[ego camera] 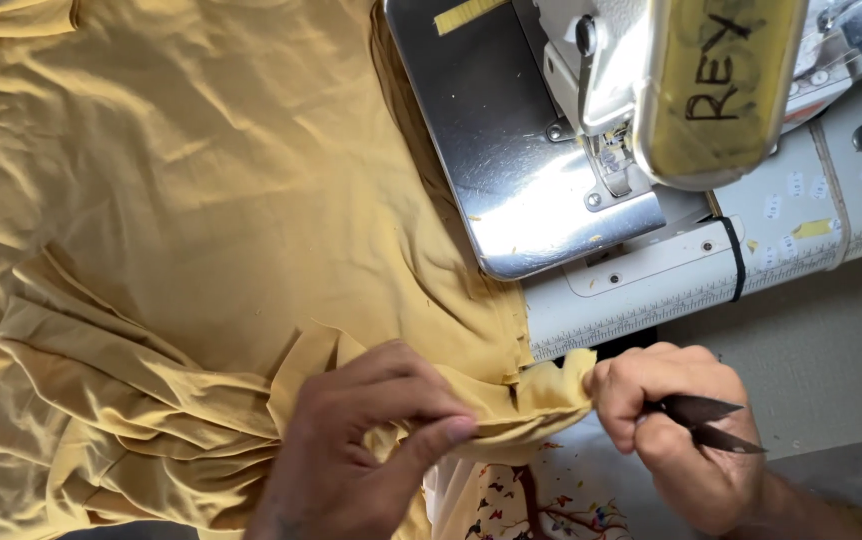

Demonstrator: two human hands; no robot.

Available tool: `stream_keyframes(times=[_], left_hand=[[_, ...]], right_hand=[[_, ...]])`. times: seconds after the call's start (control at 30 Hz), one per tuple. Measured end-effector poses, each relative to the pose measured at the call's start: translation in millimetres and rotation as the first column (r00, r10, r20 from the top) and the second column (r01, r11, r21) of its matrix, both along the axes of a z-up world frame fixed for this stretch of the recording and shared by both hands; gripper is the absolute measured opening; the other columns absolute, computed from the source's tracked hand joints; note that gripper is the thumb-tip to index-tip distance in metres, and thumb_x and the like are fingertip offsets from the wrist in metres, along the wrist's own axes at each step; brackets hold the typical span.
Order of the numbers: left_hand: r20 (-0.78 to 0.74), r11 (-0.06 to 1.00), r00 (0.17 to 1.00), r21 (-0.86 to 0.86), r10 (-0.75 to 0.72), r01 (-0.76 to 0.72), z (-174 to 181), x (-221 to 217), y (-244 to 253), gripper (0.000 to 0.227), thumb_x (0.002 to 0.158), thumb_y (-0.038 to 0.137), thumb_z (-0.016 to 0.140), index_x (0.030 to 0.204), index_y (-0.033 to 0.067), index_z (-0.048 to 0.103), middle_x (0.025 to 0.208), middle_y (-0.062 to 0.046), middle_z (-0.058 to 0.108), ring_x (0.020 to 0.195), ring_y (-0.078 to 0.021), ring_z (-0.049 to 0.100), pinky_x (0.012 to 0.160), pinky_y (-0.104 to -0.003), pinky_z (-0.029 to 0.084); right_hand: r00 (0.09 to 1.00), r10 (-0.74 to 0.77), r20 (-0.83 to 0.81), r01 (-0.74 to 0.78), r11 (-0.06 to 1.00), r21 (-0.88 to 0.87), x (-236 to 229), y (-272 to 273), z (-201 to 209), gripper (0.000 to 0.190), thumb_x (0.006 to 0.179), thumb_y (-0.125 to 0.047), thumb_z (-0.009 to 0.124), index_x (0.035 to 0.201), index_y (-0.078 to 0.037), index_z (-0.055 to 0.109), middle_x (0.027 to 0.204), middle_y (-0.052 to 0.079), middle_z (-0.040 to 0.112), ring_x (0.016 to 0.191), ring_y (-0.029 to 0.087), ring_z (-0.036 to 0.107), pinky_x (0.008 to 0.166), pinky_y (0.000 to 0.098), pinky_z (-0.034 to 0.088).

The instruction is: Trimming loose threads and excess fabric from a yellow garment using thread snips at a sewing station.

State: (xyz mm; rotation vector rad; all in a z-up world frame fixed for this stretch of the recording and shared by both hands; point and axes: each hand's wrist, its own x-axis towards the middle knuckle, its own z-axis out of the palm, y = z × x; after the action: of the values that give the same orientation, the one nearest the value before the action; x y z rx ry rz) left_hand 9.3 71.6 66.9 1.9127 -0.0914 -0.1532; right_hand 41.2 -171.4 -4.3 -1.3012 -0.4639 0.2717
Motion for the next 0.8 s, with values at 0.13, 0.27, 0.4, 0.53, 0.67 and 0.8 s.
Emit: stream_keyframes(times=[0.13, 0.27, 0.4, 0.53, 0.67, 0.8], left_hand=[[0.207, 0.965, 0.971, 0.208, 0.117, -0.16, 25, 2, 20, 0.016, 0.087, 0.005, 0.07, 0.072, 0.0054, 0.069, 0.071, 0.0, 0.063, 0.064, -0.0117, 0.062, 0.061, -0.021, 0.05], [0.262, 0.962, 0.964, 0.252, 0.039, -0.107, 7, 8, -2, 0.006, 0.09, 0.013, 0.071, 0.085, 0.0122, 0.073, 0.089, 0.0, 0.068, 0.078, -0.0131, 0.067, 0.064, -0.024, 0.057], [0.18, 0.936, 0.92, 0.114, -0.348, 0.332, -8, 19, -16, 0.031, 0.106, 0.027, 0.048, 0.126, 0.0076, 0.063, 0.127, -0.013, 0.063, 0.119, -0.0301, 0.064, 0.101, -0.042, 0.05], [0.179, 0.85, 0.835, 0.194, -0.521, 0.489, -12, 25, -23, 0.022, 0.108, 0.024, 0.045, 0.117, 0.0086, 0.059, 0.103, -0.008, 0.058, 0.098, -0.0274, 0.05, 0.095, -0.042, 0.032], [0.159, 0.834, 0.823, 0.197, -0.545, 0.515, -13, 27, -20, 0.014, 0.1, 0.016, 0.065, 0.09, 0.0101, 0.057, 0.094, -0.004, 0.051, 0.095, -0.0265, 0.047, 0.088, -0.044, 0.032], [0.129, 0.85, 0.846, -0.042, -0.517, 0.526, 2, 28, -17, 0.009, 0.102, 0.007, 0.045, 0.095, 0.0025, 0.048, 0.097, -0.01, 0.049, 0.102, -0.0325, 0.048, 0.09, -0.045, 0.04]], right_hand=[[0.991, -0.069, -0.117, 0.071, 0.997, 0.013, 8, -10, 9, 0.023, 0.082, -0.005, 0.049, 0.06, -0.006, 0.046, 0.054, 0.003, 0.034, 0.051, 0.016, 0.027, 0.053, 0.0335, 0.03], [0.998, 0.018, -0.056, -0.017, 0.999, 0.027, 5, -3, 21, 0.02, 0.082, -0.009, 0.046, 0.062, -0.01, 0.048, 0.054, 0.001, 0.039, 0.05, 0.014, 0.029, 0.053, 0.0332, 0.034], [0.999, 0.051, -0.01, -0.051, 0.998, 0.029, 6, 4, 35, 0.024, 0.081, -0.005, 0.042, 0.057, -0.01, 0.045, 0.048, 0.002, 0.036, 0.042, 0.017, 0.029, 0.046, 0.0321, 0.03], [0.986, 0.149, 0.072, -0.159, 0.97, 0.181, 10, 13, 46, 0.039, 0.096, -0.017, 0.045, 0.058, -0.009, 0.044, 0.049, 0.001, 0.032, 0.038, 0.017, 0.022, 0.043, 0.0326, 0.023], [0.985, 0.121, 0.126, -0.146, 0.966, 0.212, 9, 12, 40, 0.054, 0.107, -0.032, 0.047, 0.058, -0.01, 0.041, 0.05, 0.0, 0.029, 0.038, 0.017, 0.017, 0.044, 0.0337, 0.019], [0.981, 0.166, 0.101, -0.181, 0.97, 0.164, 14, 6, 39, 0.029, 0.088, -0.012, 0.045, 0.059, -0.009, 0.043, 0.05, 0.002, 0.033, 0.04, 0.018, 0.021, 0.045, 0.0345, 0.021]])
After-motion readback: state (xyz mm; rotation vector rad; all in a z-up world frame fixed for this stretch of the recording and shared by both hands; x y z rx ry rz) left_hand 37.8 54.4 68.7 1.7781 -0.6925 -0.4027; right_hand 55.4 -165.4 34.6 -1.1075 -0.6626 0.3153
